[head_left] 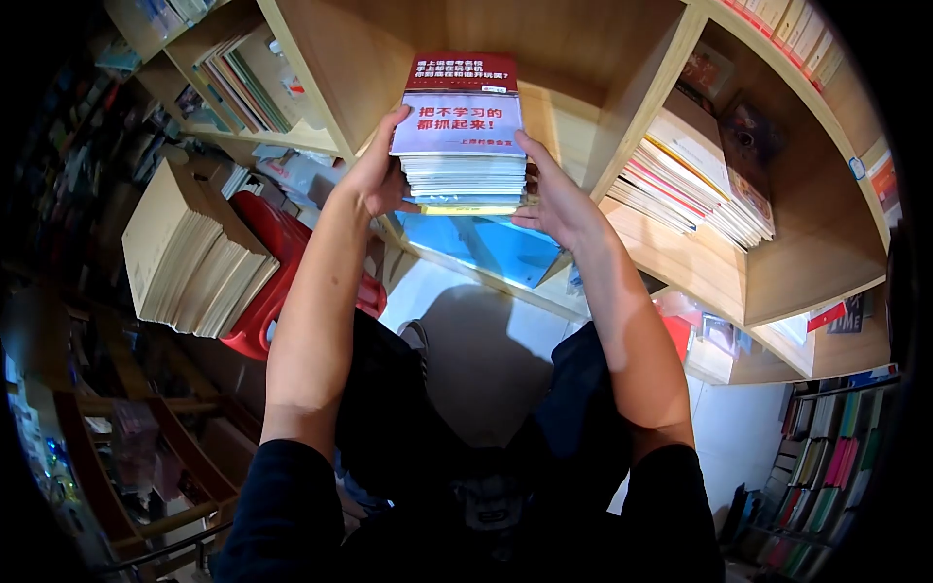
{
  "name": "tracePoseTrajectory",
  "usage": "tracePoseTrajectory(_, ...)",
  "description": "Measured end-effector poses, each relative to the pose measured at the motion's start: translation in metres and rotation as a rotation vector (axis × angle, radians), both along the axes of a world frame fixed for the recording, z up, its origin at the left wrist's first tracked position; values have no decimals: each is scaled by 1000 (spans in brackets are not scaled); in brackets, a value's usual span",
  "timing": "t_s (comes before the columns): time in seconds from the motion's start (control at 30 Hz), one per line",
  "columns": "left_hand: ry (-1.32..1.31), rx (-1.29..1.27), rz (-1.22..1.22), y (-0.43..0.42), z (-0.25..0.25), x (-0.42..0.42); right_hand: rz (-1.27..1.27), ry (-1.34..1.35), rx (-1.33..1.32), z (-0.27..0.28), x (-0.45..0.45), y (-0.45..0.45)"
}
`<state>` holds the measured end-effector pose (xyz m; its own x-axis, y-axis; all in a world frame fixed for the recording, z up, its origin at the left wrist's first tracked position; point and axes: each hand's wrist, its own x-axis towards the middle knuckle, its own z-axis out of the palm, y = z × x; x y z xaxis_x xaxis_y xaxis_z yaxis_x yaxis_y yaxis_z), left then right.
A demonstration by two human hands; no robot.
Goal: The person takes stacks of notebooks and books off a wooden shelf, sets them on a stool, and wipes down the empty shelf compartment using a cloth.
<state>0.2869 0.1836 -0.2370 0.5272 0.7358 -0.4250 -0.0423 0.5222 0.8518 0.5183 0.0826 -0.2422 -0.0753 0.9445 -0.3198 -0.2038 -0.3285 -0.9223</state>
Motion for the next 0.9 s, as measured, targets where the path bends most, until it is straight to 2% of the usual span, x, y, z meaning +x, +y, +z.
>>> tracePoseTrajectory(0.4,-29,-35,14,-50,12,-13,14,24,-82,12,-8,-50)
tracePoseTrajectory(0.5,-30,-31,-5,-63,13,-19,139,44,-45,12,-6,-63)
tracePoseTrajectory(0.63,6,13,-15,-70,12,-21,84,32,-129,4,0,-61)
tracePoseTrajectory(0.9,4,-10,-40,-66,16,-24,41,75,-102,2,-2,-39)
